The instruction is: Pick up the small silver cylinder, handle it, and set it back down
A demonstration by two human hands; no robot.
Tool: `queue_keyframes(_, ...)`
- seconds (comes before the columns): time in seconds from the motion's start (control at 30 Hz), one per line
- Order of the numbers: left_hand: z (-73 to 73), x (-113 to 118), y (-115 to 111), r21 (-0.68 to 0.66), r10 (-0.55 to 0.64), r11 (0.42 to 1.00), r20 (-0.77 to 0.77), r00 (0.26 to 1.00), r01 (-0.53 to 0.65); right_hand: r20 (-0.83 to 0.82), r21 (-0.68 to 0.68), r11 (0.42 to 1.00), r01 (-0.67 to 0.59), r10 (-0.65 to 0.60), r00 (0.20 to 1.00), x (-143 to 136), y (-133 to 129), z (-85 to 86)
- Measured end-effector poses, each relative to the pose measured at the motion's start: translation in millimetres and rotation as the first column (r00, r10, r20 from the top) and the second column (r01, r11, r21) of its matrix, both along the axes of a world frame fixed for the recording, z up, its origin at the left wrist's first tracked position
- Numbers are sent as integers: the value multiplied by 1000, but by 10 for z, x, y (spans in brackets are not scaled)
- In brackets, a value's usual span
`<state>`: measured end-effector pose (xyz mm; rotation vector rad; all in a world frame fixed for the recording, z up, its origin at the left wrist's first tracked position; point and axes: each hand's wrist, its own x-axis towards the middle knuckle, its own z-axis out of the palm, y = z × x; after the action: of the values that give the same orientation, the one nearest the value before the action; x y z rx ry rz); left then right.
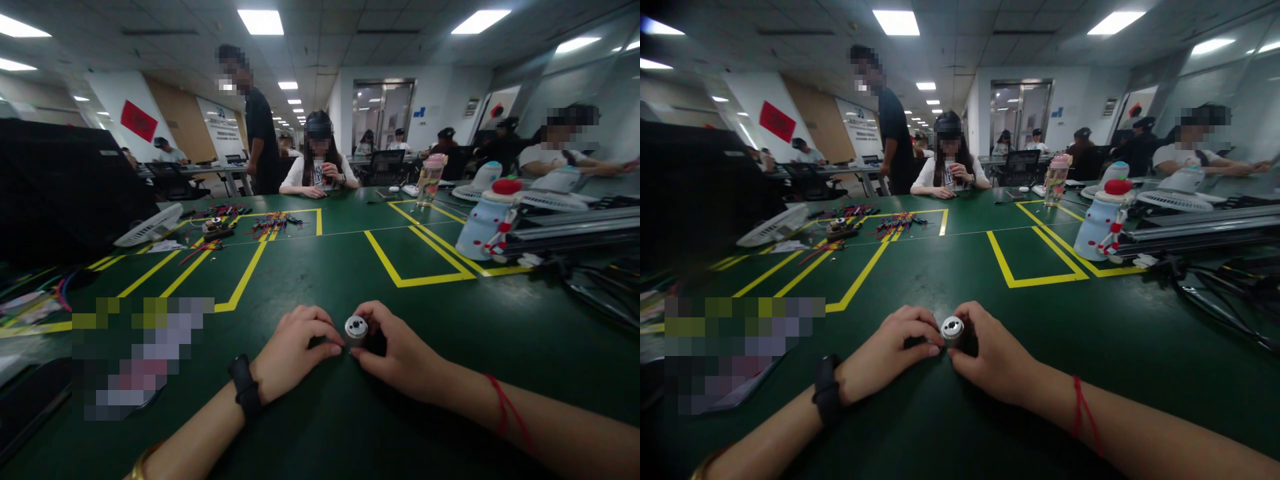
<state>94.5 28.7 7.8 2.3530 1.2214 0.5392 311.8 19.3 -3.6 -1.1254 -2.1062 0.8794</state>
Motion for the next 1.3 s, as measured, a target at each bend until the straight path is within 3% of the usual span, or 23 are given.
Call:
queue_keyframes(0.13, 108, -77, 37, -81, 4, 997, 126, 992, 6, 5, 3, 1000, 8, -8, 1000, 14, -1, -3)
queue_keyframes(0.27, 206, -384, 19, -178, 188, 973, 230, 955, -149, 22, 30, 1000, 5, -6, 1000, 26, -3, -8)
queue_keyframes(0.43, 67, -834, -85, -314, 506, 854, 310, 805, -415, 46, 25, 1000, -11, 10, 999, 8, 7, -5)
queue_keyframes(0.6, -85, -938, -124, -331, 554, 829, 379, 741, -451, 43, 62, 993, 101, -104, 994, 221, 98, 132)
queue_keyframes(0.73, -97, -912, -120, -349, 574, 817, 416, 705, -458, 158, 147, 917, 370, -391, 907, 915, 230, 259)
queue_keyframes(0.87, -111, -913, -112, -392, 597, 801, 464, 655, -452, 301, 287, 733, 617, -680, 668, 1957, 269, 183)
queue_keyframes(0.97, -131, -923, -110, -388, 598, 800, 460, 656, -457, 338, 372, 631, 681, -776, 533, 2630, 227, 17)
queue_keyframes(1.07, -145, -934, -111, -376, 595, 803, 443, 671, -463, 374, 428, 617, 660, -786, 492, 2951, 190, -87)
queue_keyframes(1.13, -149, -940, -112, -377, 591, 805, 438, 678, -458, 359, 576, 561, 594, -827, 433, 2893, 176, -58)
queue_keyframes(1.2, -151, -944, -113, -382, 589, 806, 436, 680, -453, 295, 735, 490, 469, -854, 429, 2600, 156, 42)
queue_keyframes(1.23, -151, -947, -113, -383, 589, 806, 436, 680, -452, 283, 766, 501, 402, -825, 489, 2373, 142, 102)
queue_keyframes(1.27, -151, -949, -113, -384, 589, 805, 437, 680, -451, 297, 750, 565, 343, -751, 589, 2102, 125, 156)
queue_keyframes(1.3, -151, -953, -113, -386, 588, 806, 438, 680, -448, 333, 687, 676, 266, -618, 712, 1795, 107, 197)
